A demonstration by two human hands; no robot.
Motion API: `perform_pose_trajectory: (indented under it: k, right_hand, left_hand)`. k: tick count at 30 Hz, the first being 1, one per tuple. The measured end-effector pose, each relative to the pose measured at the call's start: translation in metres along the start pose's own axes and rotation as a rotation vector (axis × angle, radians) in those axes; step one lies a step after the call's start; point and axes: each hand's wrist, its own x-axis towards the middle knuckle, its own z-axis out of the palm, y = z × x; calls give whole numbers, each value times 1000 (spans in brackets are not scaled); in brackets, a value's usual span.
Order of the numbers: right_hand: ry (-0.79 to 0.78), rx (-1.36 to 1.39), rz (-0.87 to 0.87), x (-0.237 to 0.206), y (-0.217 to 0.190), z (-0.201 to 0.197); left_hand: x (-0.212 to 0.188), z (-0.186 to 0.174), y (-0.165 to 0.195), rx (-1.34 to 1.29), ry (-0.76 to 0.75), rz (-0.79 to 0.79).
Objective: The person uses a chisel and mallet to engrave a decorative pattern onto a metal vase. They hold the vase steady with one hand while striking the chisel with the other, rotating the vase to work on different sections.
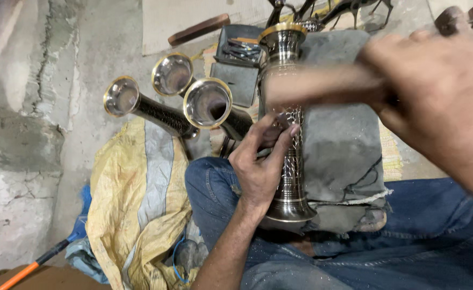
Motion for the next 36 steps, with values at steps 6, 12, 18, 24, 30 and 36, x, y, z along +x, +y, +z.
perform_pose_trajectory:
  k: [6,12,18,24,30,36]
  right_hand:
    - [10,-55,-82,0,1,1]
    - [19,-36,-89,0,0,4]
    - [68,-117,-102,-3,-2,6]
    - [-13,-190,-113,-4,2,11]
    - [-22,-114,-102,-8,6,16]
    - [24,-85,-111,-8,4,16]
  left_hand:
    - [1,1,1,-7,3,1]
    - [-1,0,-1,-16,-14,22]
    - [1,0,-7,15,-27,70]
    - [3,-3,-3,-6,-56,48]
    - [6,-4,1,-40,-81,9]
    - [8,-4,1,-60,-69,6]
